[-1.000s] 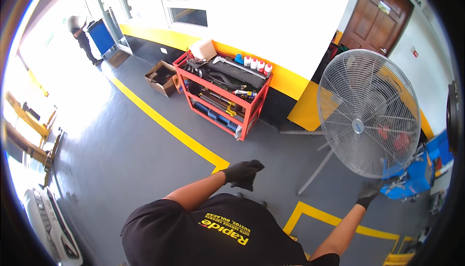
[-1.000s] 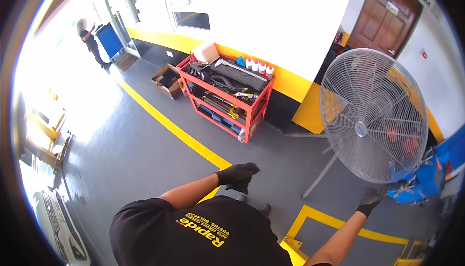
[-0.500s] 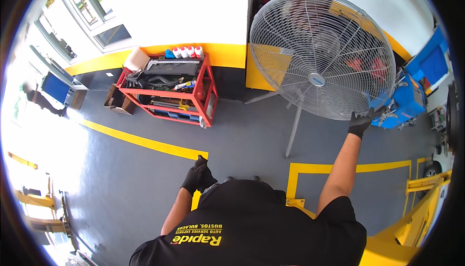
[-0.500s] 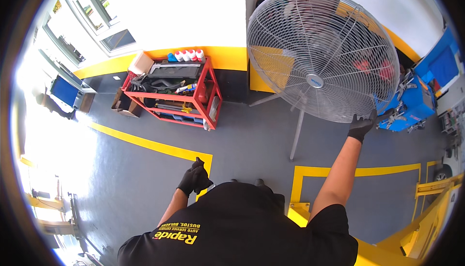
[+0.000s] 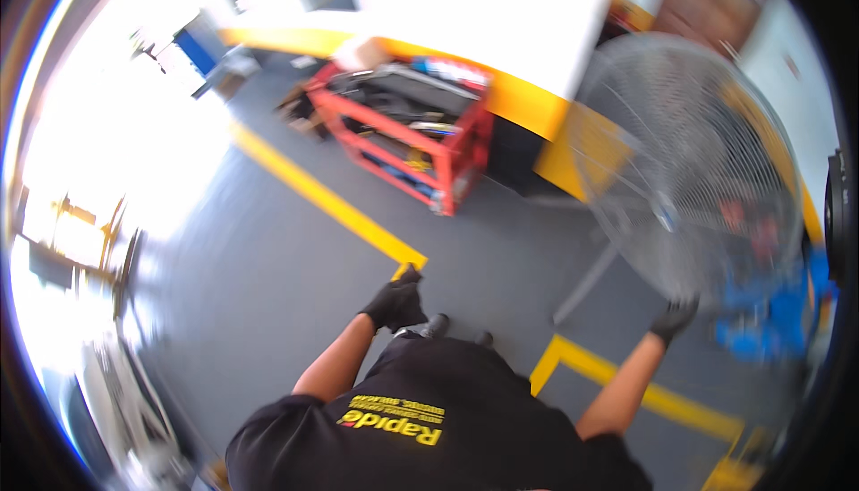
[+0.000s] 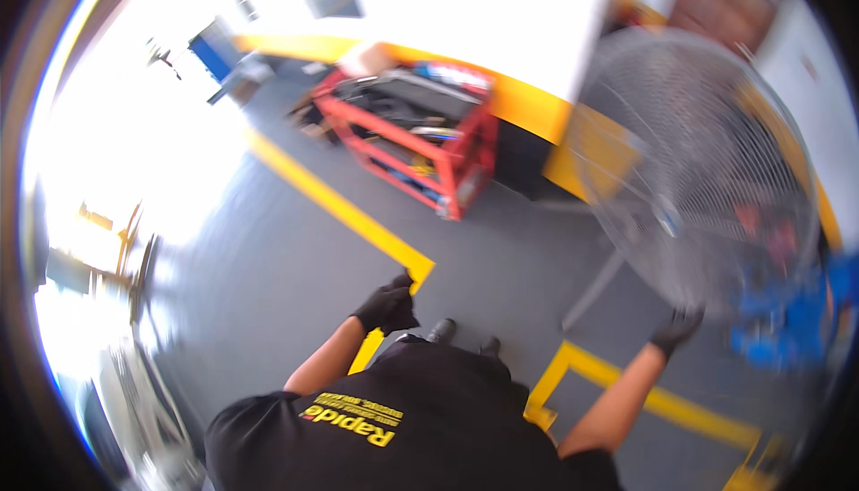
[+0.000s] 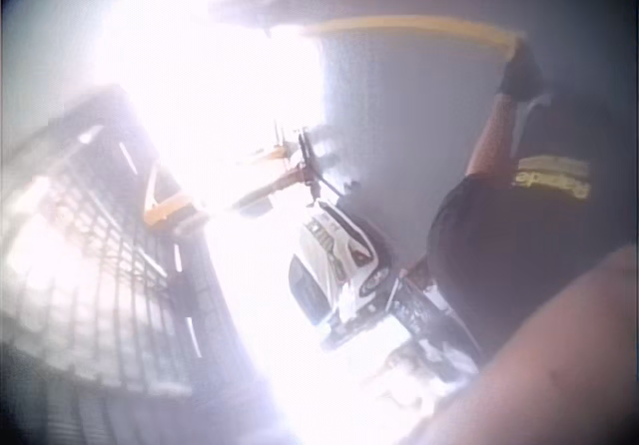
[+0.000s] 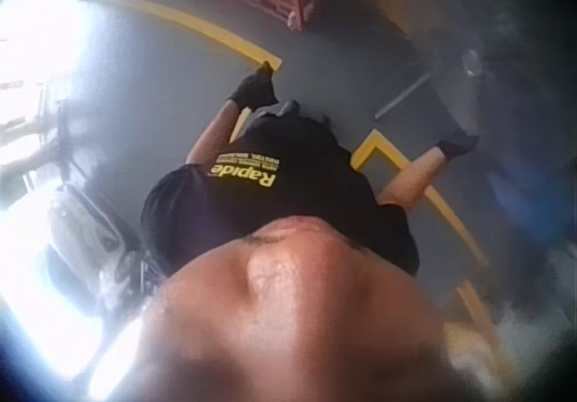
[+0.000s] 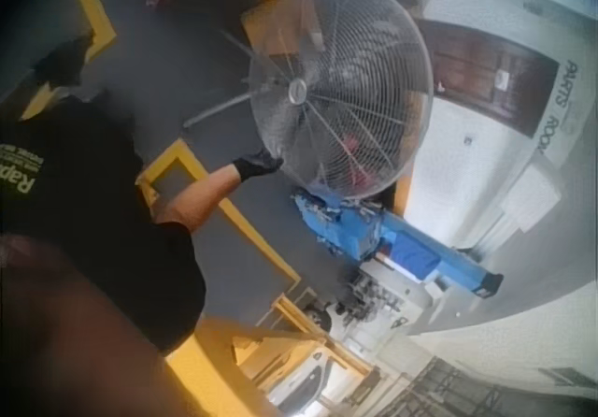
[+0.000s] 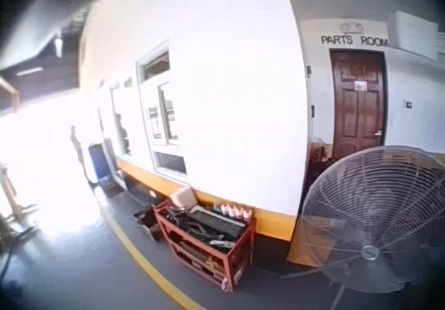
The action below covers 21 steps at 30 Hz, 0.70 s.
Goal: The person exits a white car, walks to a blue tool chest, and opens a drawer. They pick up and examine several sockets and a ratchet, then place them back. The person continues to handle various sockets and tools from the drawer, inspecting them before returning them.
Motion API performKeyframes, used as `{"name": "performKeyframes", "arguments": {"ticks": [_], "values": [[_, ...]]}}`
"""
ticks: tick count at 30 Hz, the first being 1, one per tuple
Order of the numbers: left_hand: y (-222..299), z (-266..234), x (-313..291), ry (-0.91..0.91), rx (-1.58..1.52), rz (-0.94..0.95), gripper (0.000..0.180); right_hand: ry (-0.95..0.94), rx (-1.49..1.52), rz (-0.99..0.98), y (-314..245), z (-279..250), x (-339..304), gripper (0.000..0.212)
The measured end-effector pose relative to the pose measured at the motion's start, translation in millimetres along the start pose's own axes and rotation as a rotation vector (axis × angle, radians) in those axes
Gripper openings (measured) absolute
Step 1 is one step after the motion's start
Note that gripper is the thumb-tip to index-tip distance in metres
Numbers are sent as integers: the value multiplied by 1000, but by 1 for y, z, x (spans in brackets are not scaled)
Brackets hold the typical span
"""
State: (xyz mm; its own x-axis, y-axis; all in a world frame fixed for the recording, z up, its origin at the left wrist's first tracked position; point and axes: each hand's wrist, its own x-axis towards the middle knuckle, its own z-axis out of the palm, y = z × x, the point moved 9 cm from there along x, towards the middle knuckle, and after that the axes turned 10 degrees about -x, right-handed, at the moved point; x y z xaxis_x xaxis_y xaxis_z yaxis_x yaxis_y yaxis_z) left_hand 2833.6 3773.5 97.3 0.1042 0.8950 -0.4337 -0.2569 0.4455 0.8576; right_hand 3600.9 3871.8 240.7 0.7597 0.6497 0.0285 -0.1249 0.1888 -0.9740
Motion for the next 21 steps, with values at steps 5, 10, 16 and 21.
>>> {"name": "performKeyframes", "arguments": {"ticks": [5,10,16,21], "values": [[2,-14,-61,159,448,59,33,-352,-21,1002,246,62,-203,29],[5,-38,-179,298,-304,-18,43,-1457,-609,1044,220,225,-518,47],[51,-119,-287,577,403,634,42,-2418,-639,345,160,344,-741,58],[69,-207,-453,851,-14,470,40,-2665,-283,584,39,377,-972,46]]}}
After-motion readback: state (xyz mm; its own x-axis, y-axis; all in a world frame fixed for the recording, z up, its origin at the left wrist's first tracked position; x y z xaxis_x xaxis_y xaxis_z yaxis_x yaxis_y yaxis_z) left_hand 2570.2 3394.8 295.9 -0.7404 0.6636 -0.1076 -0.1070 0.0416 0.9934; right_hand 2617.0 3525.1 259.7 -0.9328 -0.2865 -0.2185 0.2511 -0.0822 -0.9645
